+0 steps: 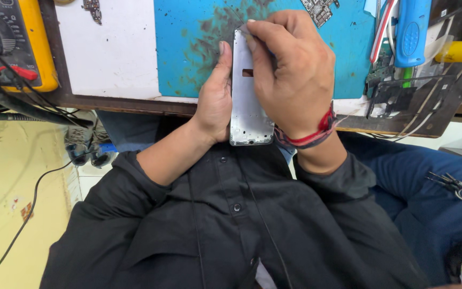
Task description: The person holds a phone back cover and uses a blue utility knife to scrape old adhesive residue off its inner surface, rotating the cover to work along the edges. They briefly wipe the surface with a small sponge and continue scraping the remaining residue.
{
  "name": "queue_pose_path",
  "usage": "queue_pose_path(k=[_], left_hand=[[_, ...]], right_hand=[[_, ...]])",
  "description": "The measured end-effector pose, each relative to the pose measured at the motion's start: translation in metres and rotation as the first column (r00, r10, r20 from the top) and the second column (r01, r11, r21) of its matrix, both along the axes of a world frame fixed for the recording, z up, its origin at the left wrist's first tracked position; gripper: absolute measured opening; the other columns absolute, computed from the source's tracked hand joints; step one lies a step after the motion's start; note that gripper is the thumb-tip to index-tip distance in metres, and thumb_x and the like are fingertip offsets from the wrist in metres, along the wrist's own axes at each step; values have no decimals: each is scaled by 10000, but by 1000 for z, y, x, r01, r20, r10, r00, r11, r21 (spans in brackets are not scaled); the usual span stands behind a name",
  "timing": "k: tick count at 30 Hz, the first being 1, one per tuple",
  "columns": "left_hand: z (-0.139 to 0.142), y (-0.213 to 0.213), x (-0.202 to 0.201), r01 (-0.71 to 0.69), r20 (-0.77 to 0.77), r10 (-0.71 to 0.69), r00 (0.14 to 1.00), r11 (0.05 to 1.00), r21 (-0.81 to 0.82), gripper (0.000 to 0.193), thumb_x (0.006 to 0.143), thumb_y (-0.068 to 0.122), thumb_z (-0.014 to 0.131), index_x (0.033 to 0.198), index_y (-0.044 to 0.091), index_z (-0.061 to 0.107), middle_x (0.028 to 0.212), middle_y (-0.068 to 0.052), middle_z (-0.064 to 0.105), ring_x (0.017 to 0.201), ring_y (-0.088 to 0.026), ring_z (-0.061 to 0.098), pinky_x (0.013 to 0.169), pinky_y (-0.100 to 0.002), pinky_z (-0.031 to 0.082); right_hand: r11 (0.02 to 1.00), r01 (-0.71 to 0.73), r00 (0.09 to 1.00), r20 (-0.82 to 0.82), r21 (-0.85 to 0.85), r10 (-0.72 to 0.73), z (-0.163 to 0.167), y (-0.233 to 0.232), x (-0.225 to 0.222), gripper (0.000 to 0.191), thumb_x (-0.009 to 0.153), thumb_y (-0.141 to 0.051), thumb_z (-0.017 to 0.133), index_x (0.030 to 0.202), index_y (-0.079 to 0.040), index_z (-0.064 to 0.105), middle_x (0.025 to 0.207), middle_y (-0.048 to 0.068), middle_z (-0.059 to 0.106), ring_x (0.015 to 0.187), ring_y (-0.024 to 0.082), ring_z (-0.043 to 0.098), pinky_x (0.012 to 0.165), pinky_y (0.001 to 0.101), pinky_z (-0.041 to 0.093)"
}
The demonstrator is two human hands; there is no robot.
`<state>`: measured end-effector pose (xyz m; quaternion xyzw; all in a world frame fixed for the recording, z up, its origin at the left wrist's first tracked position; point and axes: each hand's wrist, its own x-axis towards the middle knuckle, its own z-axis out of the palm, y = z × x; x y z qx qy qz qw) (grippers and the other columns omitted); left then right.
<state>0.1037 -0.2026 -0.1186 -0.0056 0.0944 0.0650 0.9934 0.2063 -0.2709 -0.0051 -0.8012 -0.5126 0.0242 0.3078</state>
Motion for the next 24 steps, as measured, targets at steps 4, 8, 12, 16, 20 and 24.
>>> queue_pose_path(k=[4, 8, 12, 16, 20, 24], left_hand=[[-5, -28, 3, 14, -36, -12, 999, 999, 46, 585, 1134, 547, 337, 1451, 94, 526, 1360, -97, 628, 1284, -221, 618, 1122, -401, 517], [-2, -44, -2, 15, -51, -11, 999, 997, 79, 576, 1141, 534, 330, 1441, 85, 531, 1355, -98, 628, 1272, -216, 624, 1112, -395, 523], [-4, -43, 3, 6, -42, -3, 999, 997, 75, 552, 1159, 518, 333, 1425, 81, 538, 1344, -98, 631, 1269, -214, 626, 1119, -392, 523], [-19, -65, 8, 26, -33, -24, 999, 998, 64, 548, 1147, 513, 332, 1408, 81, 543, 1330, -95, 636, 1255, -212, 632, 1107, -386, 525], [-50, -99, 13, 14, -67, -10, 998, 998, 60, 520, 1157, 494, 341, 1409, 86, 542, 1317, -90, 633, 1248, -205, 627, 1104, -384, 524], [-79, -111, 30, 44, -70, -39, 997, 997, 65, 536, 1140, 505, 354, 1388, 73, 552, 1308, -89, 633, 1239, -200, 625, 1095, -372, 518]], right_hand=[[1000, 2, 1000, 16, 1, -2, -12, -30, 7, 135, 1034, 14, 726, 1161, -24, 699, 1058, 108, 647, 921, 270, 680, 782, 344, 538], [1000, -7, 1000, -6, 10, 7, -12, -47, 4, 127, 1038, 18, 723, 1158, -20, 702, 1054, 108, 646, 914, 262, 681, 778, 339, 539], [999, -32, 999, -23, 11, 33, -8, -45, 7, 127, 1039, 21, 723, 1157, -22, 705, 1066, 106, 654, 919, 255, 689, 779, 335, 546], [997, -79, 996, -42, -7, 78, -18, -68, 17, 134, 1020, 19, 731, 1146, -25, 716, 1079, 110, 672, 904, 256, 697, 757, 337, 545], [991, -128, 992, -29, -32, 127, -47, -109, 24, 152, 1006, 23, 729, 1148, -32, 720, 1077, 101, 675, 927, 263, 698, 773, 338, 552], [985, -158, 987, -34, -75, 156, -69, -127, 39, 164, 1000, 17, 727, 1153, -41, 717, 1071, 100, 668, 936, 270, 693, 784, 345, 552]])
